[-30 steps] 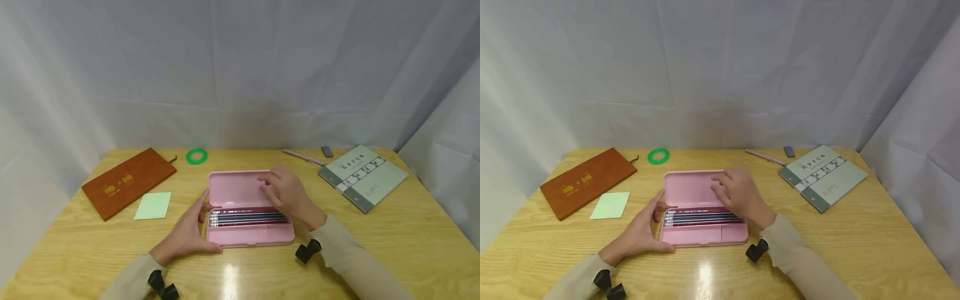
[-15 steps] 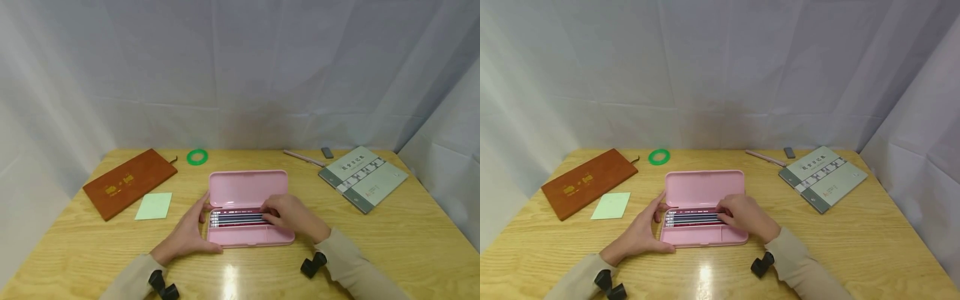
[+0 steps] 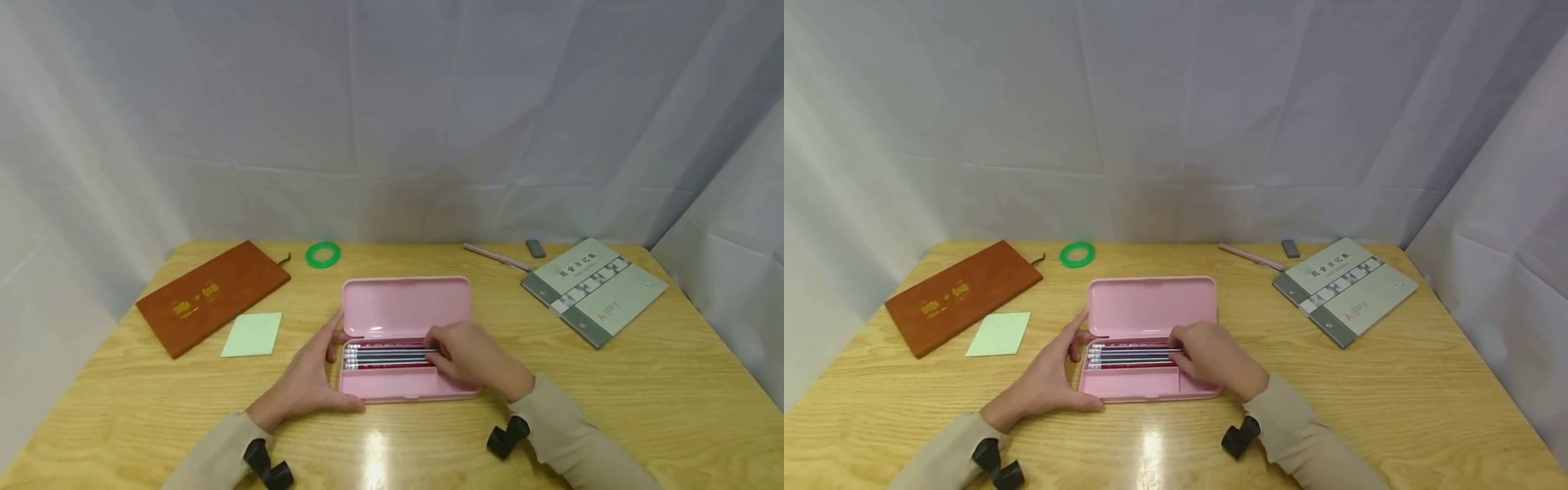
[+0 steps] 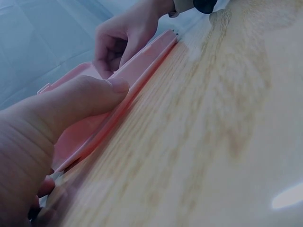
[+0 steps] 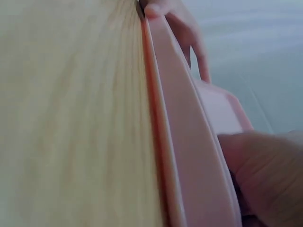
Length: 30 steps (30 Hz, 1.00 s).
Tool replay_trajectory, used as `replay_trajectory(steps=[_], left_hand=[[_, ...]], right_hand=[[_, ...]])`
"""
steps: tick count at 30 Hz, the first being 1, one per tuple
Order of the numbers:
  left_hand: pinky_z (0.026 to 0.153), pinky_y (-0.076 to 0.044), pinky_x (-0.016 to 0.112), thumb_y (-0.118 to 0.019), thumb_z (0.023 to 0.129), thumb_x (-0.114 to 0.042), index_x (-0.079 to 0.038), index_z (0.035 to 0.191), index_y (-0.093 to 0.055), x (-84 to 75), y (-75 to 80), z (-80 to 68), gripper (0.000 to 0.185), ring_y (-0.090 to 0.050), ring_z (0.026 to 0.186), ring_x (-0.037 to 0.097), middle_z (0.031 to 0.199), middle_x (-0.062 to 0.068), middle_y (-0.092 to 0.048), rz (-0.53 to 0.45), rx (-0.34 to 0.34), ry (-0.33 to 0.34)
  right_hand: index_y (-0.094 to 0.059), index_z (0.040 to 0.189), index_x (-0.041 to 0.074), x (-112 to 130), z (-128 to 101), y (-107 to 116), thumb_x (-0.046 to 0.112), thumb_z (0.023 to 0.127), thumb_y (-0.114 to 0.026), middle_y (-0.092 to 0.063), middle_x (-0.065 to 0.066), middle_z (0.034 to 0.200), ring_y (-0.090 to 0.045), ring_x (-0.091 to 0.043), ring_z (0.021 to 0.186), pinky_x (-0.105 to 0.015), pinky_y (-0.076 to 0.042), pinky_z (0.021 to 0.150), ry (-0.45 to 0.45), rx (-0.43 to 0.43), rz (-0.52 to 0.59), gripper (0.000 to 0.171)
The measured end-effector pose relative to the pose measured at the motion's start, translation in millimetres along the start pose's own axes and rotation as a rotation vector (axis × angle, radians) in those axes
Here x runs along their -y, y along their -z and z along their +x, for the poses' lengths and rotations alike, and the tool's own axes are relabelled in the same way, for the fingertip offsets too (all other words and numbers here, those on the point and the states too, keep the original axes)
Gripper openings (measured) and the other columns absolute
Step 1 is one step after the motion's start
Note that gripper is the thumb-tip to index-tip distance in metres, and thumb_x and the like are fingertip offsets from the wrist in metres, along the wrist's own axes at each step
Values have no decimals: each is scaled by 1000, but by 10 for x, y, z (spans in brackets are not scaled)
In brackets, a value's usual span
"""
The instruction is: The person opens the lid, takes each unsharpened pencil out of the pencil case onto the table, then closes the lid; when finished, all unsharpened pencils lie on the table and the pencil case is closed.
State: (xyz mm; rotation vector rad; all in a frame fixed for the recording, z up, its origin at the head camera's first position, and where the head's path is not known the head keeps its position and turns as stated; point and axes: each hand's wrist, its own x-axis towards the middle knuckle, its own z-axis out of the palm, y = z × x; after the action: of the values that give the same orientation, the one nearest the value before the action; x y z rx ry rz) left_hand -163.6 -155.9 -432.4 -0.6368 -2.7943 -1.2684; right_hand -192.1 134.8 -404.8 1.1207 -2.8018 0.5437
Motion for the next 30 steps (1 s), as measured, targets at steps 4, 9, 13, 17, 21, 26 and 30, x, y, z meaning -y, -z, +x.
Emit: replay_trajectory(steps=[4, 9, 13, 17, 21, 26, 30], left_hand=[[69, -39, 23, -92, 42, -54, -19, 155, -14, 4, -29, -17, 142, -42, 85, 13, 118, -5, -58, -11, 5, 17], [69, -39, 23, -92, 42, -54, -18, 155, -16, 13, -65, -3, 141, -43, 85, 13, 117, -6, -58, -12, -1, 13], [69, -39, 23, -92, 43, -55, -18, 155, -15, 10, -83, 14, 141, -43, 86, 13, 117, -6, -58, -11, 11, 7], [69, -38, 23, -92, 42, -54, -19, 155, -15, 5, -54, 18, 142, -43, 86, 13, 115, -6, -57, -7, 1, 8], [69, -38, 23, -92, 44, -56, -18, 155, -15, 7, -22, 19, 141, -42, 87, 13, 114, -6, -56, 5, 0, 1], [69, -38, 23, -91, 44, -57, -18, 155, -15, 7, -14, 18, 141, -42, 86, 12, 115, -6, -57, 9, 1, 0], [69, -38, 23, -91, 43, -57, -18, 155, -14, 11, -4, 12, 141, -42, 87, 13, 117, -5, -57, 4, 3, 8]], right_hand=[[-65, 81, 13, -23, 30, 10, 21, 84, -74, -51, 10, 61, -40, -1, 54, -19, -35, 51, -59, 54, 42, 13], [-64, 74, 14, -77, 72, 82, 20, 81, -77, -53, 9, 61, -42, 0, 54, -19, -37, 53, -57, 105, 103, 16], [-64, 77, 13, -109, 34, 115, 18, 83, -75, -53, 9, 63, -41, 0, 55, -18, -37, 54, -18, 93, 109, 13], [-65, 84, 12, -120, -48, 133, 17, 86, -72, -55, 8, 66, -40, -1, 57, -19, -37, 55, -3, 23, 58, 9], [-65, 87, 14, -189, -223, 173, 18, 88, -69, -53, 10, 66, -40, -1, 57, -20, -36, 55, -54, -48, 31, 6], [-67, 87, 16, -391, -615, 253, 18, 90, -68, -44, 15, 59, -34, 3, 53, -20, -34, 52, -119, -115, 69, 4], [-68, 86, 16, -586, -977, 333, 18, 89, -69, -41, 19, 58, -33, 6, 51, -19, -34, 50, -180, -167, 79, 4]])
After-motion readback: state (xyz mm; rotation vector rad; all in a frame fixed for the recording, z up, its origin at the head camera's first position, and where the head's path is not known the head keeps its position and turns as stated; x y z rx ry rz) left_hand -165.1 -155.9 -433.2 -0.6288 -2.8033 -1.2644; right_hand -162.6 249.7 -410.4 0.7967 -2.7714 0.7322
